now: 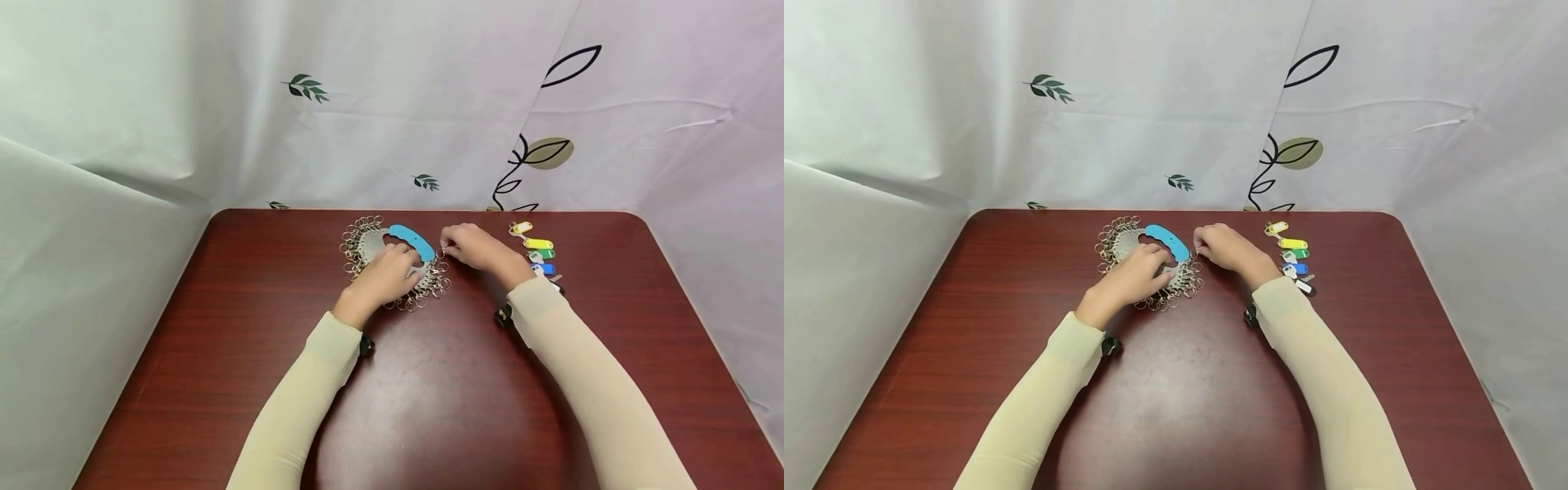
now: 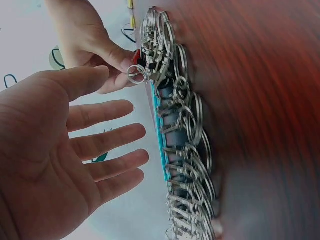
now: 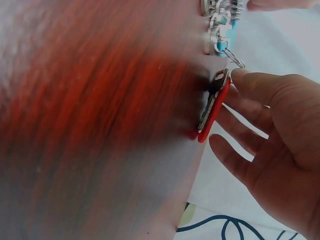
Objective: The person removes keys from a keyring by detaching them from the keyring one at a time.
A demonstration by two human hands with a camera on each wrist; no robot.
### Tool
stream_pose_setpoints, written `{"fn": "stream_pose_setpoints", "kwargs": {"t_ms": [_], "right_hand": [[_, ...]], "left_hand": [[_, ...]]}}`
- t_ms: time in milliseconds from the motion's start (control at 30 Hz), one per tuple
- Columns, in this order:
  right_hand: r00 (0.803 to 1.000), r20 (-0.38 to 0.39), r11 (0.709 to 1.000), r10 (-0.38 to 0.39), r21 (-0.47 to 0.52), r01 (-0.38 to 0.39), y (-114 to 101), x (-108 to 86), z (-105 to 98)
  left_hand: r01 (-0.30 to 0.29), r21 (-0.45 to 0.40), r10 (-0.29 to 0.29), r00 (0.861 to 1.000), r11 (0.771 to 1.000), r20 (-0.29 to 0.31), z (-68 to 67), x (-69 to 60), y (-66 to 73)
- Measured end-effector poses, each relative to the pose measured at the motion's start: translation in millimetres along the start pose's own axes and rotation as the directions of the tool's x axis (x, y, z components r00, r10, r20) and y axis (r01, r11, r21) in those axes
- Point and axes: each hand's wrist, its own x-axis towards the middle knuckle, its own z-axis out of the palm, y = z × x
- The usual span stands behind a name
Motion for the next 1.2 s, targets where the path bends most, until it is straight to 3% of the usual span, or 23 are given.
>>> {"fn": "stream_pose_setpoints", "kwargs": {"t_ms": [167,433,800,1033,1200], "right_hand": [[0.999,-0.014,0.998,0.033,0.049,-0.032,-3,-2.8,0],[0.996,-0.082,0.992,0.041,0.121,-0.031,-11,-8.6,4],[0.983,-0.141,0.972,0.116,0.221,-0.083,-18,-13.6,9],[0.972,-0.185,0.951,0.148,0.296,-0.088,-21,-18.9,14],[0.965,-0.213,0.957,0.155,0.276,-0.092,-24,-22.0,18]], "left_hand": [[0.058,-0.059,-0.057,0.998,0.997,0.005,1.2,9.5,5.2],[0.163,-0.207,-0.165,0.986,0.965,0.009,7.2,23.0,11.7],[0.188,-0.242,-0.215,0.973,0.952,-0.089,14.1,31.8,19.3],[0.176,-0.314,-0.227,0.965,0.933,-0.134,18.0,29.8,17.9],[0.162,-0.325,-0.220,0.964,0.932,-0.150,19.7,25.3,17.6]]}}
